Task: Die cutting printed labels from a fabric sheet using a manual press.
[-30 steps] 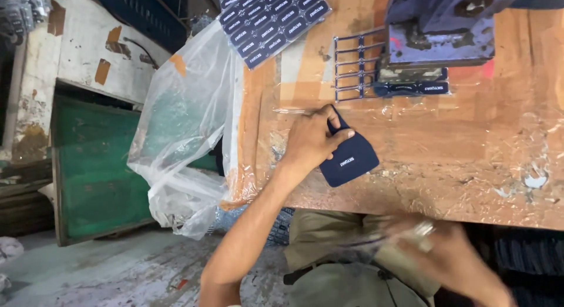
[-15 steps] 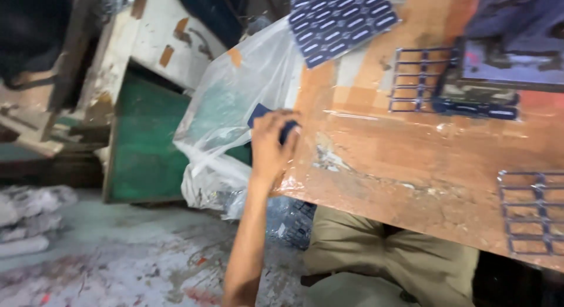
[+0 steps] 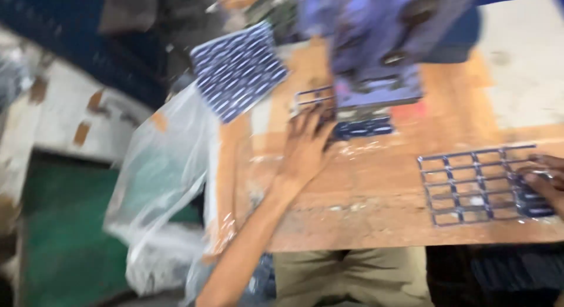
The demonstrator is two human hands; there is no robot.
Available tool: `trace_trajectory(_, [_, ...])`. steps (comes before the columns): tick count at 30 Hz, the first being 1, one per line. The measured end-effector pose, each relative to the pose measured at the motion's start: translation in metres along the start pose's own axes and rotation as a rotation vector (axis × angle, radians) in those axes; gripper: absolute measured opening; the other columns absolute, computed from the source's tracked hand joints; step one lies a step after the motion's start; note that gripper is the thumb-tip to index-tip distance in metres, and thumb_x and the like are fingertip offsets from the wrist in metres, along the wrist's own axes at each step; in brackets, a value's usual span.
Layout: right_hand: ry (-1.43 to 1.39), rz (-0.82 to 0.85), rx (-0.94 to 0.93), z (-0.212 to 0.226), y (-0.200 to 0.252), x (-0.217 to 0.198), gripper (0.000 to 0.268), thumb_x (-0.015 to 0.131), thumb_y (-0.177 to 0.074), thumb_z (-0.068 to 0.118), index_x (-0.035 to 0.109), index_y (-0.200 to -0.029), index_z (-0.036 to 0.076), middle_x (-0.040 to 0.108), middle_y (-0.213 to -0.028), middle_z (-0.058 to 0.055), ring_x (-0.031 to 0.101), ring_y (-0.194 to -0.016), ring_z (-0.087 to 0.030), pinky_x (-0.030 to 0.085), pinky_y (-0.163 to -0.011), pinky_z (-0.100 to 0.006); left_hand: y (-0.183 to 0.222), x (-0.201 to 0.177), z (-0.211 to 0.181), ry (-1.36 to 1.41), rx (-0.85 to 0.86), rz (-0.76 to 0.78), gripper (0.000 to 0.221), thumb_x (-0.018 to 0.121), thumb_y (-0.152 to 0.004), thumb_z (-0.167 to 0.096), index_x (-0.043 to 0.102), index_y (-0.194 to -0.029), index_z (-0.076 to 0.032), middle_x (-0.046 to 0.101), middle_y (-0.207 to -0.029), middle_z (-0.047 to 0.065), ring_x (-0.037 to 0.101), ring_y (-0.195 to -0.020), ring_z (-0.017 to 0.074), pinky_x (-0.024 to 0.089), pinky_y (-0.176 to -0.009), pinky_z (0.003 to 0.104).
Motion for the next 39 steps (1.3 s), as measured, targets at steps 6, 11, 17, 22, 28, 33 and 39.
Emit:
trace_trajectory(6, [0.668, -0.492, -0.73, 0.302, 0.072, 0.066, 0.053, 0.084, -0.099, 0.023, 0.062, -0.138, -0.004, 0.067, -0.133, -0.025, 0.064, -0.124, -0.037, 0.052, -0.112, -0.044, -0.007, -0.01, -0.006, 0.075, 0.022, 0.145, 0.018, 0.068, -0.096, -0.017, 0.077, -0.111, -0.012, 0.067, -0.113, 0.005, 0.058, -0.116, 0.0298, 0.045, -0.098, 0.05])
trace_trajectory(11, [0.629, -0.498, -1.02, 0.389, -0.029, 0.102, 0.057, 0.083, -0.078, 0.014, 0.068, -0.129, -0.008, 0.066, -0.129, -0.029, 0.063, -0.117, -0.047, 0.053, -0.099, -0.049, 0.071, -0.082, -0.043, 0.08, -0.019, 0.287, 0.007, 0.07, -0.093, -0.011, 0.071, -0.099, -0.008, 0.067, -0.109, 0.007, 0.063, -0.107, 0.0298, 0.052, -0.096, 0.047])
trace_trajectory(17, [0.617, -0.321, -0.971, 0.35, -0.098, 0.093, 0.022, 0.081, -0.094, 0.017, 0.077, -0.114, 0.009, 0.074, -0.117, -0.013, 0.068, -0.104, -0.036, 0.055, -0.094, -0.044, 0.131, -0.145, -0.015, 0.041, -0.27, 0.204, 0.024, 0.08, -0.075, -0.021, 0.072, -0.095, -0.01, 0.069, -0.103, 0.009, 0.062, -0.1, 0.0343, 0.05, -0.085, 0.045])
trace_trajectory(22, [0.663, -0.421, -1.053, 0.34, -0.076, 0.087, 0.005, 0.077, -0.099, 0.01, 0.079, -0.103, 0.008, 0.074, -0.098, -0.011, 0.066, -0.088, -0.034, 0.053, -0.087, -0.044, 0.127, -0.149, 0.003, -0.116, -0.506, 0.281, 0.028, 0.082, -0.08, -0.028, 0.071, -0.098, -0.009, 0.067, -0.097, 0.009, 0.063, -0.097, 0.0336, 0.05, -0.084, 0.045])
trace_trajectory(28, [0.319, -0.583, -0.757, 0.281, 0.094, 0.126, 0.018, 0.058, -0.109, 0.005, 0.055, -0.124, -0.005, 0.065, -0.098, -0.022, 0.06, -0.078, -0.028, 0.049, -0.061, -0.042, 0.116, -0.174, -0.006, -0.141, -0.552, 0.382, 0.043, 0.087, -0.068, -0.036, 0.072, -0.099, -0.011, 0.068, -0.113, 0.014, 0.064, -0.096, 0.0364, 0.051, -0.082, 0.049])
trace_trajectory(33, [0.702, -0.029, -0.866, 0.28, 0.2, 0.19, 0.065, 0.051, -0.091, 0.041, 0.049, -0.143, 0.001, 0.049, -0.151, -0.021, 0.041, -0.142, -0.04, 0.027, -0.118, -0.055, 0.098, -0.154, -0.029, -0.251, -0.674, 0.276, 0.062, 0.081, -0.076, -0.052, 0.067, -0.121, -0.011, 0.068, -0.118, 0.013, 0.062, -0.114, 0.0341, 0.045, -0.101, 0.049])
trace_trajectory(39, [0.707, 0.06, -1.053, 0.335, 0.089, 0.196, 0.07, 0.055, -0.096, 0.044, 0.048, -0.146, -0.004, 0.045, -0.155, -0.024, 0.039, -0.146, -0.04, 0.026, -0.122, -0.052, 0.04, 0.004, -0.036, -0.118, 0.008, 0.149, 0.077, 0.059, -0.1, -0.049, 0.043, -0.157, 0.0, 0.033, -0.167, 0.018, 0.029, -0.153, 0.0429, 0.024, -0.121, 0.063])
Point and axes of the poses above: each hand's wrist, its own y-axis away from the middle knuckle, its own x-axis out of the palm, z = x × y, the point moved 1 cm from there along -y, towards the middle knuckle
